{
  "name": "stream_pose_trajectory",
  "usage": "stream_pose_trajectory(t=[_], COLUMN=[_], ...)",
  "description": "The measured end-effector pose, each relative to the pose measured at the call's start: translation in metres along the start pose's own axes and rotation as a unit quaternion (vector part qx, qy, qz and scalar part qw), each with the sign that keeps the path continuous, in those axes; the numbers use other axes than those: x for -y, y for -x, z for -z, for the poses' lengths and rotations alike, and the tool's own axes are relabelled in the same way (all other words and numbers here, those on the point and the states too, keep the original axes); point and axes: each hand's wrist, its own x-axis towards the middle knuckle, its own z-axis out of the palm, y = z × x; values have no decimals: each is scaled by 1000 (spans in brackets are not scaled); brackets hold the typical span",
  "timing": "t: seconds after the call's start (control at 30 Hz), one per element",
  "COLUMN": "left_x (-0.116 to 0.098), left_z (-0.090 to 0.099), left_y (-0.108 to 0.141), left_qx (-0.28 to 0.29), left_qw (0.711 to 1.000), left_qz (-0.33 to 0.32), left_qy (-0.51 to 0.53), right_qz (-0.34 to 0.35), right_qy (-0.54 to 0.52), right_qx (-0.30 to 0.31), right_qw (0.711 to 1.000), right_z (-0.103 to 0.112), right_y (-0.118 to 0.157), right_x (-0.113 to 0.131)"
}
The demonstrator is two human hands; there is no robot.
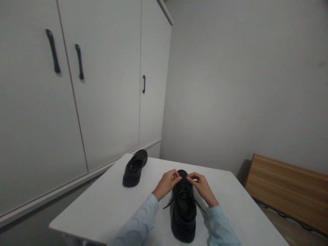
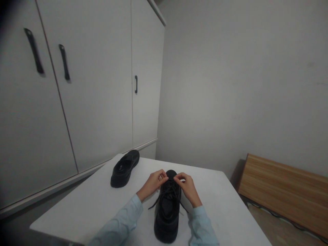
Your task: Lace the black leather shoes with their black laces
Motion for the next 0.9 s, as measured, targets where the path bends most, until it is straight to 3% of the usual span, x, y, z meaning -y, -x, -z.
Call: stream_pose_trajectory(t=[0.3,0.6,0.9], left_x=[9,15,21], left_z=[-11,-7,-2], left_y=[-2,-2,-2], left_qx=[0,12,22], left_qw=[999,997,993], left_qz=[32,65,103], left_qy=[19,30,52], right_qz=[14,52,42], right_qy=[-5,36,87], right_qx=[0,-46,-45], right_qw=[1000,997,994], right_z=[-7,-4,0], right_y=[0,1,2], right_x=[3,-10,-18])
